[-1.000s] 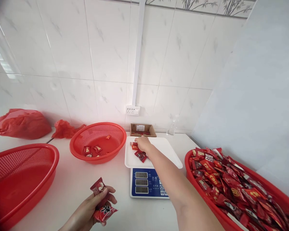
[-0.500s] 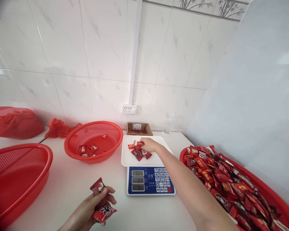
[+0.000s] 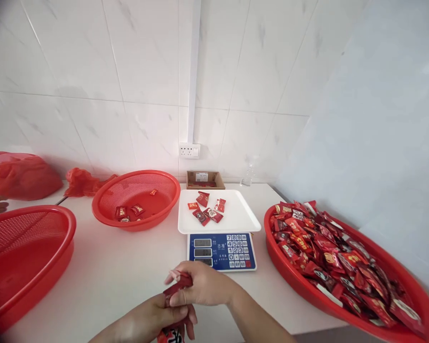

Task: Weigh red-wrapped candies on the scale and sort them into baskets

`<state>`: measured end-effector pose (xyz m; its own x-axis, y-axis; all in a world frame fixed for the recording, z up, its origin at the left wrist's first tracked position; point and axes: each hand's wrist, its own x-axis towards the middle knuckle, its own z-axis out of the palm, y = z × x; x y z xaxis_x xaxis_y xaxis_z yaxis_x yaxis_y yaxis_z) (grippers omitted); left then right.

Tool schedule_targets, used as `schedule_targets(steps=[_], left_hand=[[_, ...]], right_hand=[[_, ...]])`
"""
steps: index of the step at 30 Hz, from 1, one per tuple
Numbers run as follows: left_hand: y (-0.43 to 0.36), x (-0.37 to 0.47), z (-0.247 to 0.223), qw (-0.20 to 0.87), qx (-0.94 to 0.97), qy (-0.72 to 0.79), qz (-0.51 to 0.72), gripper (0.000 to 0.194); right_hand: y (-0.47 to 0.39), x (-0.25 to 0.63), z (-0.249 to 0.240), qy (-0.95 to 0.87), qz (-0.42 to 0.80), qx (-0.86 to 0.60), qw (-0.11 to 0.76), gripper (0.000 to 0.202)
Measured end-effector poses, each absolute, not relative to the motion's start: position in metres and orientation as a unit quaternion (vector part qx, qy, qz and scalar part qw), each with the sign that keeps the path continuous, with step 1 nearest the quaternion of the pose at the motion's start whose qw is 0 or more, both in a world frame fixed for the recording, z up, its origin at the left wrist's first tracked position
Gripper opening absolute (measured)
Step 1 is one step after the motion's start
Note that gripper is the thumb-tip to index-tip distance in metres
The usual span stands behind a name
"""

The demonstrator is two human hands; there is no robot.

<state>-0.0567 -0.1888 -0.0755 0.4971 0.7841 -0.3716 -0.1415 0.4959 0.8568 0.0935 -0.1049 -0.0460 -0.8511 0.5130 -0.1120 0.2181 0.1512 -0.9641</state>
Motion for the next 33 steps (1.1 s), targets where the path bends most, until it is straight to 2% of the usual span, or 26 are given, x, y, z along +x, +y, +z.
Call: schedule_targets(steps=[4,7,10,12,15,18,21,23,26,30,33], left_hand=[[-0.191,-0.046,-0.082,0.782,0.372,0.396,0.307,0.041],[-0.191,-0.047,-0.083,0.79,0.319,0.399,0.339,0.039],[-0.189,-0.054,-0.074,0.8,0.269,0.39,0.368,0.033],[-0.188,-0.057,-0.065,0.793,0.268,0.374,0.399,0.029],[-0.186,-0.053,-0.057,0.718,0.347,0.385,0.464,0.031],[-0.185,-0.04,-0.059,0.553,0.484,0.438,0.518,0.025],[-0.186,-0.027,-0.068,0.434,0.641,0.455,0.439,0.037],[-0.186,-0.023,-0.073,0.394,0.714,0.453,0.359,0.052],[-0.184,-0.022,-0.073,0.367,0.769,0.427,0.305,0.069],[-0.15,-0.027,-0.057,0.304,0.811,0.405,0.292,0.073],[-0.093,-0.035,-0.042,0.197,0.81,0.477,0.279,0.074]], right_hand=[[-0.128,0.102,-0.061,-0.683,0.66,-0.254,0.183,0.023],[-0.133,0.122,-0.067,-0.589,0.697,-0.266,0.31,0.021],[-0.134,0.142,-0.074,-0.411,0.733,-0.289,0.458,0.025],[-0.136,0.149,-0.08,-0.298,0.747,-0.304,0.511,0.027],[-0.143,0.142,-0.091,-0.185,0.78,-0.319,0.505,0.028],[-0.156,0.12,-0.102,-0.138,0.834,-0.302,0.441,0.033],[-0.168,0.103,-0.108,-0.152,0.864,-0.261,0.404,0.038],[-0.171,0.1,-0.11,-0.171,0.862,-0.252,0.405,0.043],[-0.168,0.107,-0.114,-0.177,0.845,-0.276,0.423,0.039],[-0.152,0.131,-0.125,-0.16,0.82,-0.291,0.467,0.035],[-0.142,0.151,-0.133,-0.228,0.836,-0.239,0.437,0.033]])
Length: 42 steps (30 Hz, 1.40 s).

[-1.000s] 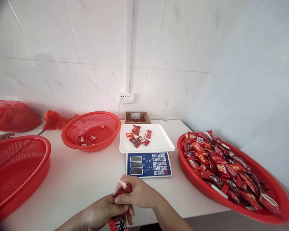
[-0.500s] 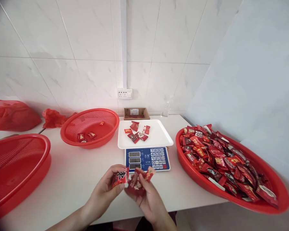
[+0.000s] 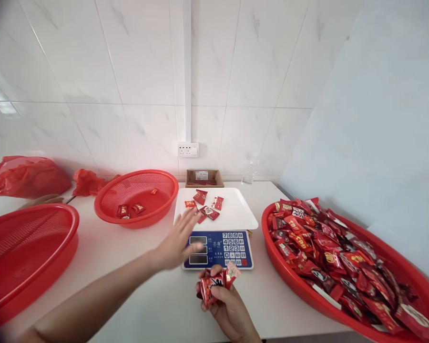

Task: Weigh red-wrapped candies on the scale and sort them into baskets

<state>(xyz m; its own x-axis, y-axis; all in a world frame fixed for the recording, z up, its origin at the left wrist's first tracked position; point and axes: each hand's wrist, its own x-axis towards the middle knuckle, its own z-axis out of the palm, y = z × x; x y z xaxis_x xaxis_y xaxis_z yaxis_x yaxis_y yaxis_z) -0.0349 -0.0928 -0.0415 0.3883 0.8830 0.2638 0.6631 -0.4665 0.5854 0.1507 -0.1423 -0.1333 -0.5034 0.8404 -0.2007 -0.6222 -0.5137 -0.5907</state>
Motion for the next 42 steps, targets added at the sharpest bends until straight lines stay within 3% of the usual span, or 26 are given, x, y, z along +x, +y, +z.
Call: schedule_targets(steps=[3,8,15,21,26,33,42], left_hand=[[-0.03,-0.042,-0.033,0.126,0.793,0.554,0.219,0.079],[0.027,-0.038,-0.04,0.135,0.8,0.576,0.101,0.087],[0.037,-0.006,-0.043,0.075,0.826,0.543,0.13,0.073],[0.053,0.014,-0.041,0.104,0.838,0.532,0.059,0.07],[0.049,0.008,-0.038,0.091,0.848,0.516,0.084,0.058],[0.027,-0.067,-0.004,0.066,0.815,0.556,0.151,0.058],[-0.022,-0.236,-0.01,0.021,0.605,0.796,0.008,0.074]], right_hand=[[-0.142,0.163,-0.142,-0.281,0.852,-0.205,0.391,0.031],[-0.15,0.166,-0.15,-0.326,0.848,-0.203,0.366,0.031],[-0.152,0.163,-0.146,-0.346,0.845,-0.209,0.351,0.028],[-0.152,0.162,-0.146,-0.344,0.84,-0.219,0.357,0.028],[-0.153,0.162,-0.146,-0.343,0.837,-0.23,0.358,0.03],[-0.153,0.164,-0.147,-0.344,0.84,-0.224,0.355,0.029],[-0.152,0.163,-0.149,-0.342,0.843,-0.228,0.347,0.028]])
